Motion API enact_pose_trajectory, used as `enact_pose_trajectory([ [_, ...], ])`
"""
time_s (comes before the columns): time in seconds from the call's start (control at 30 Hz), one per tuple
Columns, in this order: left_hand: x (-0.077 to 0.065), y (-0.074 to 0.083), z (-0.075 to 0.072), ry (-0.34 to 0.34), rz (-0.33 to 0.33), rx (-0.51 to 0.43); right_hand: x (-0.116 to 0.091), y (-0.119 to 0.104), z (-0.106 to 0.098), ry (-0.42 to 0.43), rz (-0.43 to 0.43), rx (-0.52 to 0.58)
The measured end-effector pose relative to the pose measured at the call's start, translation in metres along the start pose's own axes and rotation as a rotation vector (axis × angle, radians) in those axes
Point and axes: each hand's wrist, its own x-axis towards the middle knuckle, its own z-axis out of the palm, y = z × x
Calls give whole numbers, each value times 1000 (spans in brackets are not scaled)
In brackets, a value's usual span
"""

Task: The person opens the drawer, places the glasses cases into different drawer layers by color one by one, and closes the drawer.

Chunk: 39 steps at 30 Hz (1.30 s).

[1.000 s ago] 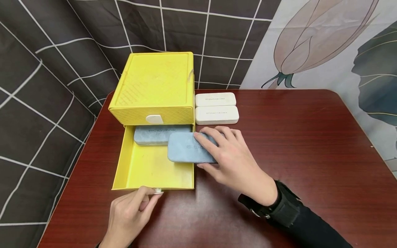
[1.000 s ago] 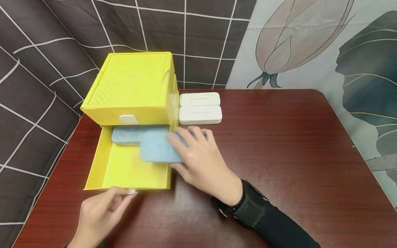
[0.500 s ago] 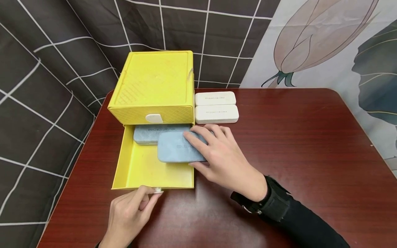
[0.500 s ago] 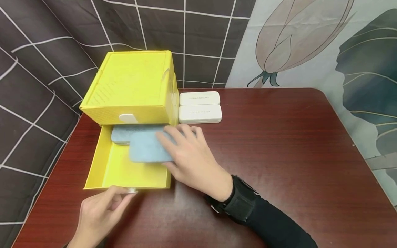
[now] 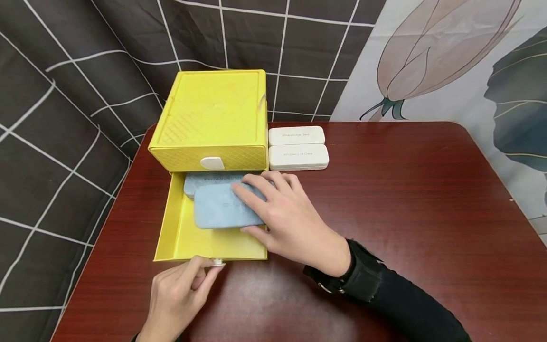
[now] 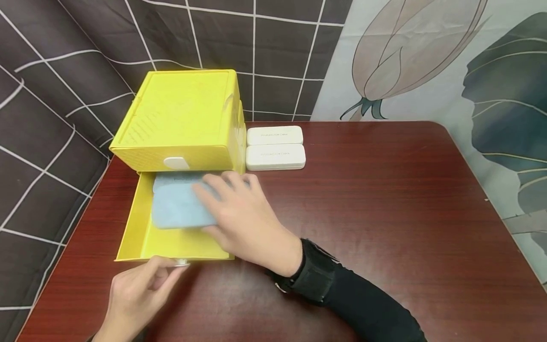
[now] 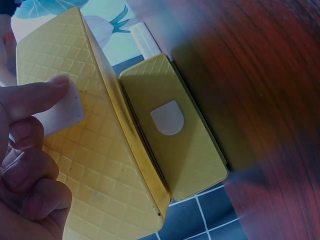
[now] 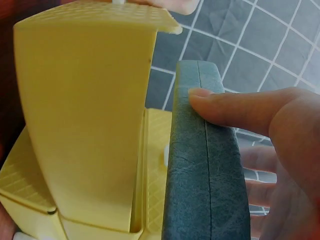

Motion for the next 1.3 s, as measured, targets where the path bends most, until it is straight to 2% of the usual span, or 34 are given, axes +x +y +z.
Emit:
enact_pose_trajectory([
  [0.4,-2,-1,1,16,15,-3,12,-14,10,6,-33,26],
  [0.73,-4,-3,1,2,1,11,17,-21,19,16,-47,17],
  [1.3,-6,-4,2,9,3,37,24,-27,30,-10,-54,2],
])
